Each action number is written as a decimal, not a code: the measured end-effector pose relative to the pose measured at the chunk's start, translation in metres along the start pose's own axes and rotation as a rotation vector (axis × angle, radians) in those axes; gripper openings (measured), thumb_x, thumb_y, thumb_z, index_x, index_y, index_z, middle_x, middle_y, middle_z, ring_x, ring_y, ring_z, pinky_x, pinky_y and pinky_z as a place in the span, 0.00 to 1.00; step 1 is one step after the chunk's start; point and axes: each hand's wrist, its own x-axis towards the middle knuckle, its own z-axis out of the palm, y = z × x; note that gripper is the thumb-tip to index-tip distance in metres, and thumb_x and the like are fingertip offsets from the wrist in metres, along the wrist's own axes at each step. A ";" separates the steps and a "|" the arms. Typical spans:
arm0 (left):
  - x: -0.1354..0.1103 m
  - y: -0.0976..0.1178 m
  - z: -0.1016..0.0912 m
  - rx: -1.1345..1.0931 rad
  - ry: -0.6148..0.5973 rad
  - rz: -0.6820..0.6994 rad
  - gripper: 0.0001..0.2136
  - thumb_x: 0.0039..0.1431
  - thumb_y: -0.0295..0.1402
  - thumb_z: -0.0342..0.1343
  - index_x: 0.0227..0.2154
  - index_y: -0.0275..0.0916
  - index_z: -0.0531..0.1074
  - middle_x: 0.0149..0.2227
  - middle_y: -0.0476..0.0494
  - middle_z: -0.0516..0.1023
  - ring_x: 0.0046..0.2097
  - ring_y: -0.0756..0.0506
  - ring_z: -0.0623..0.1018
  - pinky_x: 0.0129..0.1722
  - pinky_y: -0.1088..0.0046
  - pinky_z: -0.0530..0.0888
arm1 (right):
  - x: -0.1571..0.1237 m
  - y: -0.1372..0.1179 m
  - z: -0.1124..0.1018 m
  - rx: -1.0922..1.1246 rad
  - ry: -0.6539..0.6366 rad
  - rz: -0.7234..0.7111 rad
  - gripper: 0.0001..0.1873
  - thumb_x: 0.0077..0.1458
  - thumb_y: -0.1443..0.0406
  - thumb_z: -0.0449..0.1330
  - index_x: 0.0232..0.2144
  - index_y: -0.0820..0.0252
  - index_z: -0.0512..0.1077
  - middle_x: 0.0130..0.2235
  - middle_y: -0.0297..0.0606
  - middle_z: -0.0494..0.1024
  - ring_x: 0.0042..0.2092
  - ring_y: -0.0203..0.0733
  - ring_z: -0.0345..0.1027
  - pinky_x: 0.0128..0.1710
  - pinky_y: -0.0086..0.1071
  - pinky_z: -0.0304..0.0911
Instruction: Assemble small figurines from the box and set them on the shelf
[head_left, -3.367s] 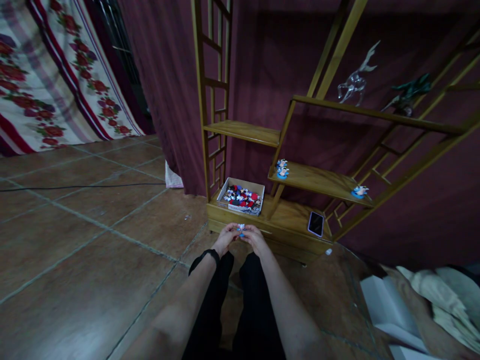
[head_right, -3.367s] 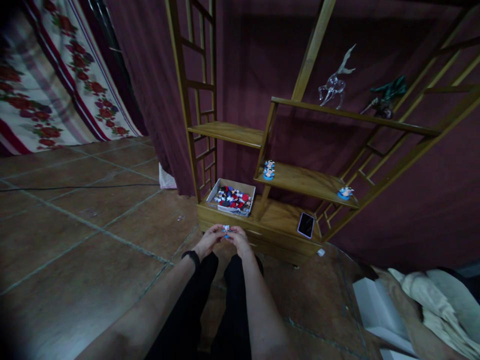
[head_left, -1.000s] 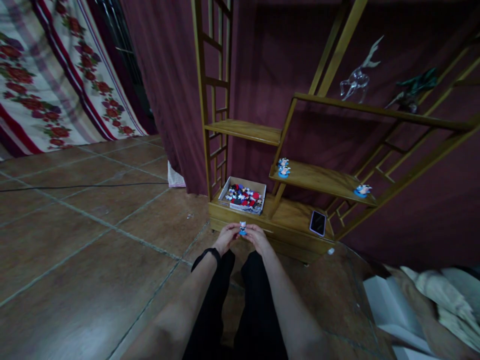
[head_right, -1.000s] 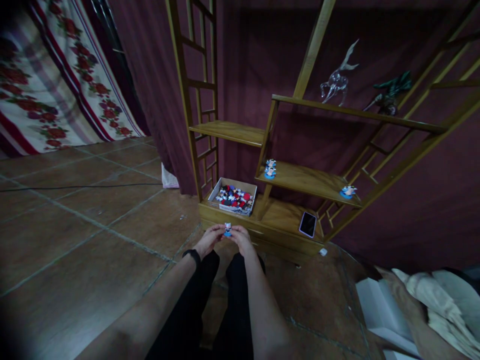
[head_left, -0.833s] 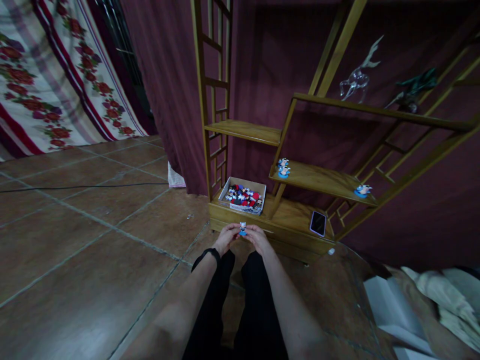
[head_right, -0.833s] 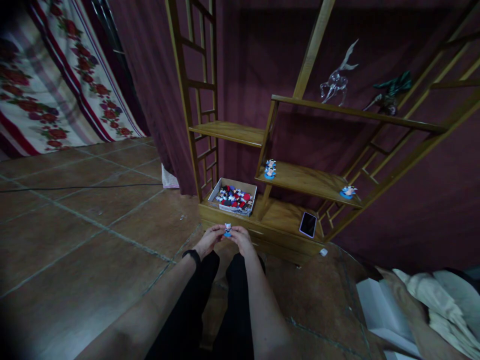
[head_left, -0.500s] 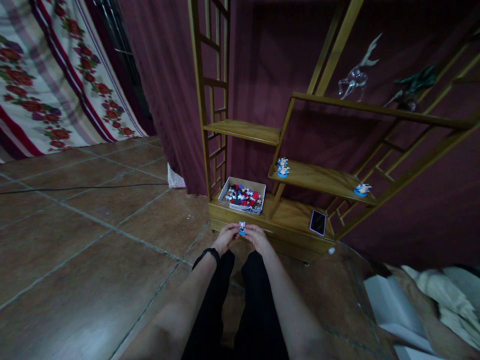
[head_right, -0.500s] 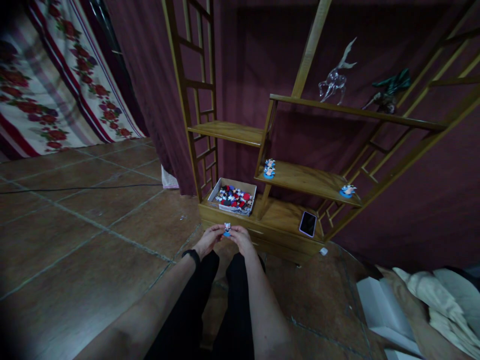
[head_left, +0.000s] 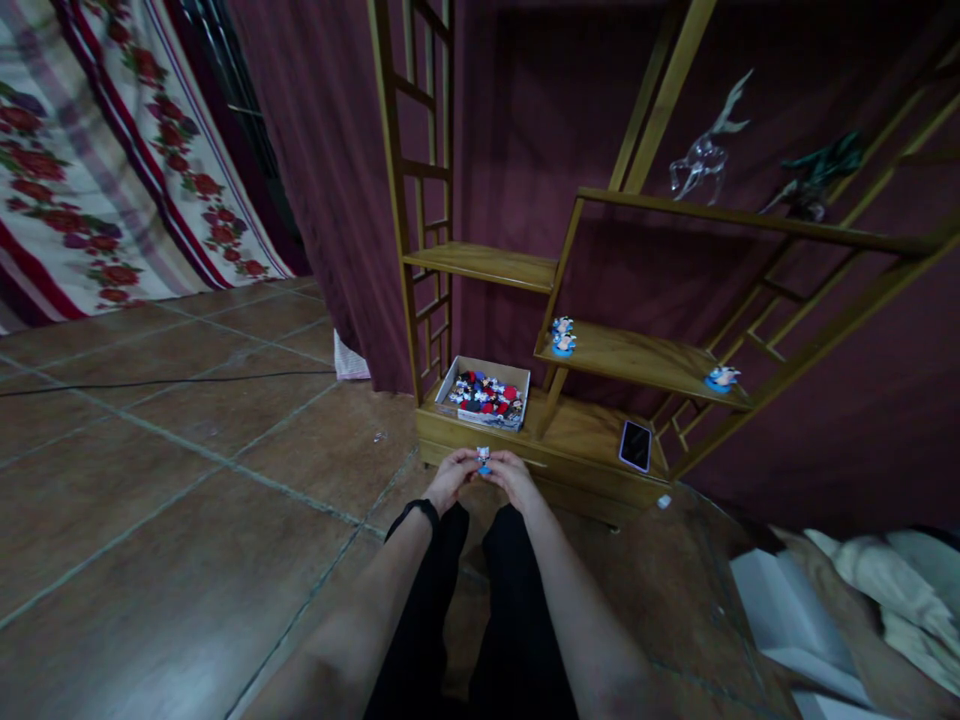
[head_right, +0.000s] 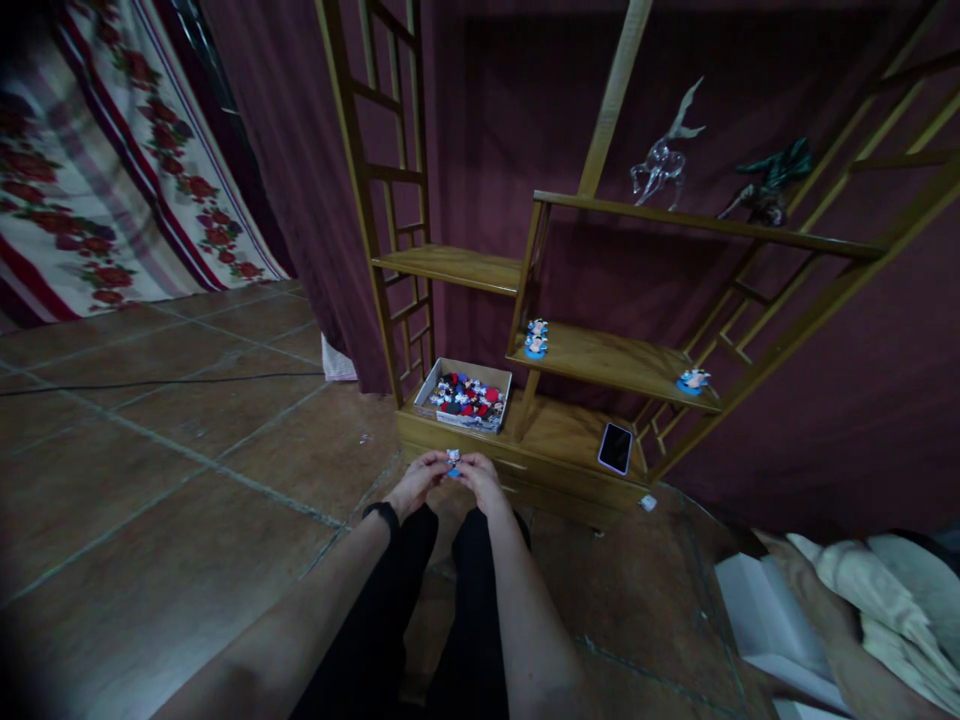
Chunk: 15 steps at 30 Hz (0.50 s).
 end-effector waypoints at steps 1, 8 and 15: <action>0.000 0.000 0.000 0.005 0.005 0.002 0.12 0.32 0.31 0.66 0.24 0.35 0.74 0.20 0.51 0.73 0.20 0.56 0.66 0.21 0.79 0.61 | 0.001 0.001 0.000 -0.005 -0.003 0.002 0.14 0.33 0.64 0.67 0.27 0.61 0.70 0.30 0.34 0.77 0.32 0.37 0.72 0.39 0.34 0.68; -0.004 0.003 0.001 0.032 0.030 0.031 0.09 0.34 0.29 0.64 0.23 0.36 0.72 0.18 0.53 0.70 0.19 0.56 0.65 0.20 0.80 0.59 | 0.000 0.001 0.003 -0.007 0.018 0.000 0.14 0.32 0.65 0.67 0.24 0.60 0.67 0.29 0.32 0.76 0.32 0.37 0.72 0.37 0.35 0.69; -0.008 0.007 0.002 0.042 0.018 0.016 0.11 0.34 0.29 0.64 0.26 0.36 0.73 0.19 0.52 0.71 0.20 0.55 0.66 0.21 0.80 0.59 | -0.007 -0.005 0.010 -0.017 0.043 0.004 0.14 0.31 0.66 0.66 0.23 0.60 0.67 0.28 0.32 0.75 0.31 0.38 0.72 0.36 0.35 0.69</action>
